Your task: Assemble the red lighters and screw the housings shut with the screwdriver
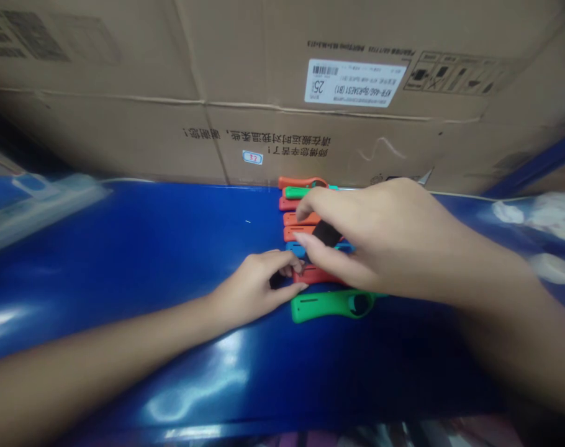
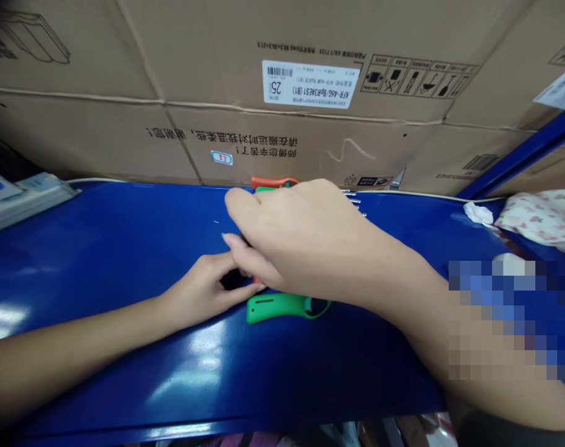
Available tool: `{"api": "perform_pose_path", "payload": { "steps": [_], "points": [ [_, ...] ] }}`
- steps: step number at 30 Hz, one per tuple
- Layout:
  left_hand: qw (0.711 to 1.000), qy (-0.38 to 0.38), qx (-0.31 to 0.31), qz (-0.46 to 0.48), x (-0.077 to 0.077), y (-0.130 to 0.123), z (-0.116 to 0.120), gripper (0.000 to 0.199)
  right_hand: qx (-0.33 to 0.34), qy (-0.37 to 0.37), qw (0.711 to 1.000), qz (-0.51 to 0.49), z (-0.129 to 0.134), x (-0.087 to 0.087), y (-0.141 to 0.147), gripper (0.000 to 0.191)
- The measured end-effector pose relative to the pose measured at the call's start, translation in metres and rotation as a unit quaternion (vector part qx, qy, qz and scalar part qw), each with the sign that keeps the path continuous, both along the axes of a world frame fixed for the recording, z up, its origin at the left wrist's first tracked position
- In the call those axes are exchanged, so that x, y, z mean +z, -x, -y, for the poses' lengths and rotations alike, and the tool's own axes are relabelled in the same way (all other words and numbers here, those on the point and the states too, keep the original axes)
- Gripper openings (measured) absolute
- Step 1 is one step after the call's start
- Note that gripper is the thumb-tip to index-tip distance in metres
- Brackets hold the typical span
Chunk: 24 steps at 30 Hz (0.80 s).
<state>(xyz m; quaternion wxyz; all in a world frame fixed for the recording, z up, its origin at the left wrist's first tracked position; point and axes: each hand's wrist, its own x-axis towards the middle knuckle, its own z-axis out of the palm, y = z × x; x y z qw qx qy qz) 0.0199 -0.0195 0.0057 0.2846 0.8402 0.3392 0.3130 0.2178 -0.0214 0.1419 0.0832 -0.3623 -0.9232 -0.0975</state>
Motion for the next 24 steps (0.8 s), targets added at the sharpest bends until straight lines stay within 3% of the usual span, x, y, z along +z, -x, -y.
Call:
{"api": "perform_pose_path", "payload": {
  "steps": [24],
  "points": [
    [1.000,0.006,-0.004,0.002,-0.0004,-0.0001,-0.0004,0.010,-0.002,0.015,1.000,-0.009,0.0006,0.0014,-0.0009,0.036]
  ]
}}
